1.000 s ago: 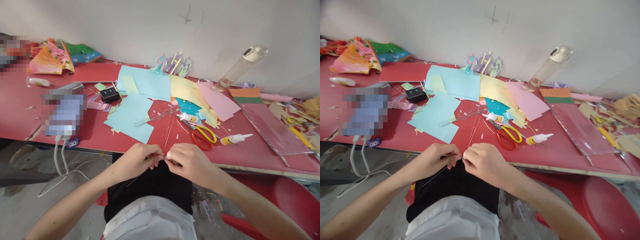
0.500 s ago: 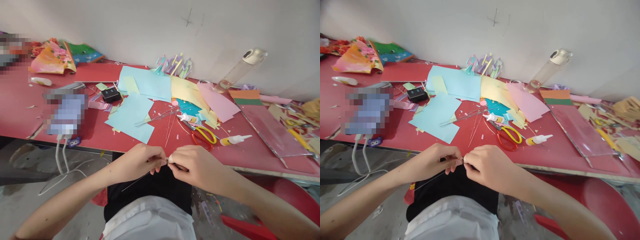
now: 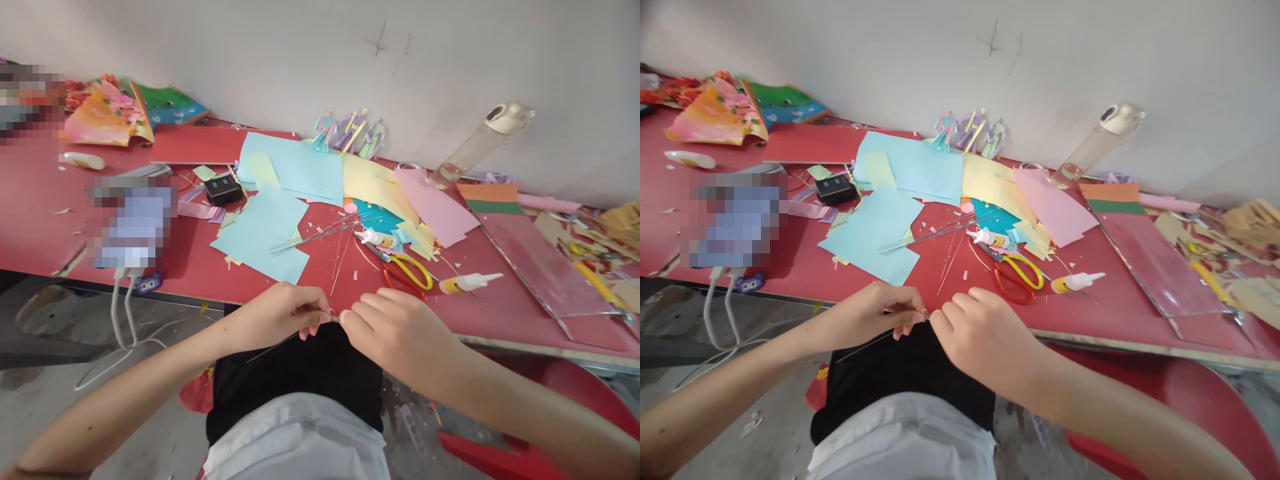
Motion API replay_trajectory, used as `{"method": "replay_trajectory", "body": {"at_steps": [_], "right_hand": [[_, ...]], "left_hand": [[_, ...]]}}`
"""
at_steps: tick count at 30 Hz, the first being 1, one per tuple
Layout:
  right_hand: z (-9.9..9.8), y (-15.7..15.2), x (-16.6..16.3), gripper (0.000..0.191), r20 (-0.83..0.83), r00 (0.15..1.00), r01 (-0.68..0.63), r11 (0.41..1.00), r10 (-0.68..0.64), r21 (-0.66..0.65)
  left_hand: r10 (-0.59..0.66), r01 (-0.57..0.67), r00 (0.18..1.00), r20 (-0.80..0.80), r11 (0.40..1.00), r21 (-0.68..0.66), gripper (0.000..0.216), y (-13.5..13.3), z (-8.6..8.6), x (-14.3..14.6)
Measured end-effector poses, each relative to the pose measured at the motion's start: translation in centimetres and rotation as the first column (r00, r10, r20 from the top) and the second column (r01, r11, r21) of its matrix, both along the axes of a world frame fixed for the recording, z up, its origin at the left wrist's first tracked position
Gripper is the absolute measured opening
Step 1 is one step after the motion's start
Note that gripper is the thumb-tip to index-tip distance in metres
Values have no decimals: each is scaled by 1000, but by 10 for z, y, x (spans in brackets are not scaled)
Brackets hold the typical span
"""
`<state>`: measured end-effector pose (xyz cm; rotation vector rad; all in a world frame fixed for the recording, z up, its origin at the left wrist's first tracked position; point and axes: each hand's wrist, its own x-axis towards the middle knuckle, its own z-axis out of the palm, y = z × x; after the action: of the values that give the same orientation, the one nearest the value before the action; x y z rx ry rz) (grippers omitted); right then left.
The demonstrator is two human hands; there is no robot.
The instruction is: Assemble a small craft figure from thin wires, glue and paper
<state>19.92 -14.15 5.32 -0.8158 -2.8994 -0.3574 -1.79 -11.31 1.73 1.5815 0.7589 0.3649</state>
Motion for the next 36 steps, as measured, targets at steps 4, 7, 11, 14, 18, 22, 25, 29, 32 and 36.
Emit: {"method": "replay_trajectory", "body": {"at_steps": [4,7,11,14,18,22,25,29,32,36], "right_hand": [[10,-2,17,14,-139,951,201,894,-276,-401],[12,-9,31,9,-257,819,267,738,-512,-620],[-11,-20,35,18,-375,482,252,535,-792,-806],[-37,-28,21,29,-402,404,-41,423,-821,-905],[-53,-33,-6,32,-439,295,-246,377,-849,-893],[-54,-30,-16,26,-366,188,-267,312,-911,-912],[-54,-29,-16,25,-342,191,-254,290,-920,-923],[-55,-29,-14,23,-412,227,-211,368,-882,-905],[-57,-24,-6,18,-523,343,-156,502,-780,-851],[-58,-10,15,19,-525,619,-175,549,-584,-817]], "left_hand": [[46,-29,997,-56,959,282,14,-3,4,-6],[172,-141,985,-33,890,434,14,-5,6,-10],[289,-296,955,70,900,320,14,-10,6,-8],[290,-310,945,152,941,132,15,-16,3,0],[252,-265,951,181,963,51,14,-23,-2,10],[239,-249,965,111,965,81,17,-24,-2,11],[228,-234,971,74,970,72,17,-23,-3,10],[242,-235,964,114,970,-66,18,-19,-9,10],[225,-160,956,190,937,-309,22,-14,-15,9],[186,-76,955,229,906,-417,23,-11,-18,5]]}}
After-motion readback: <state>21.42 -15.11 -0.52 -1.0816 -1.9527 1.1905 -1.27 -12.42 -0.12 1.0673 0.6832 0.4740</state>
